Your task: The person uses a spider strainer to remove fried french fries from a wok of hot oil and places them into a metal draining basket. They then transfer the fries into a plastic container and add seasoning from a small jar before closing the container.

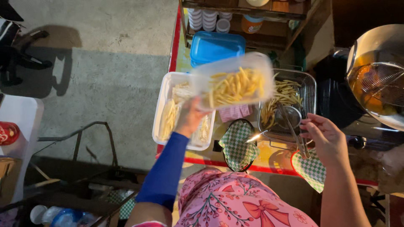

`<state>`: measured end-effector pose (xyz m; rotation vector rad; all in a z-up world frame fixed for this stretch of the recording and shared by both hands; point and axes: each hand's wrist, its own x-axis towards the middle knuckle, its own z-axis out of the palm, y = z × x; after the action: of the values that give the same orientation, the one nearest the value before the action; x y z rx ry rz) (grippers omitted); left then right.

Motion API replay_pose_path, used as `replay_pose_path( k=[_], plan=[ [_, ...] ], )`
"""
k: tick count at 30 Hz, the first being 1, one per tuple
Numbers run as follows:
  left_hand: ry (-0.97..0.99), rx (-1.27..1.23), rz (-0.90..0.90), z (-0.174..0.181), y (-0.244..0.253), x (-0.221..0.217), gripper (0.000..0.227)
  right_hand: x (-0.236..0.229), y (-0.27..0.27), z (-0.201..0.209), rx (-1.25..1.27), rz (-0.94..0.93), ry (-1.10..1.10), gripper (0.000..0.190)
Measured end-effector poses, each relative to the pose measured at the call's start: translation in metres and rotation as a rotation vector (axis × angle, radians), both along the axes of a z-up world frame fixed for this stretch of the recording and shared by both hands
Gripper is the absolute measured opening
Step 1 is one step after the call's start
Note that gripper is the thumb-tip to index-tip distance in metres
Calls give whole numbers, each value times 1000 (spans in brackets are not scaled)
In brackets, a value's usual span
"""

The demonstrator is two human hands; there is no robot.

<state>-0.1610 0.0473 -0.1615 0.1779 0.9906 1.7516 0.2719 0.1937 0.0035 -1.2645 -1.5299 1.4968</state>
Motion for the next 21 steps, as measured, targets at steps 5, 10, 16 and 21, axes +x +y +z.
replay_pose_path(
  k=[5,10,16,21],
  plan=[
    [295,-103,-26,18,-18,38,44,19,-12,12,-70,-91,-1,34],
    [-265,245,-66,29,-8,70,37,57,-6,18,-13,-95,109,33],
    [-119,16,-85,71,-18,108,50,92,0,36,28,-138,67,33],
    [-188,120,-29,88,-23,123,55,120,5,47,78,-125,35,32]
  ],
)
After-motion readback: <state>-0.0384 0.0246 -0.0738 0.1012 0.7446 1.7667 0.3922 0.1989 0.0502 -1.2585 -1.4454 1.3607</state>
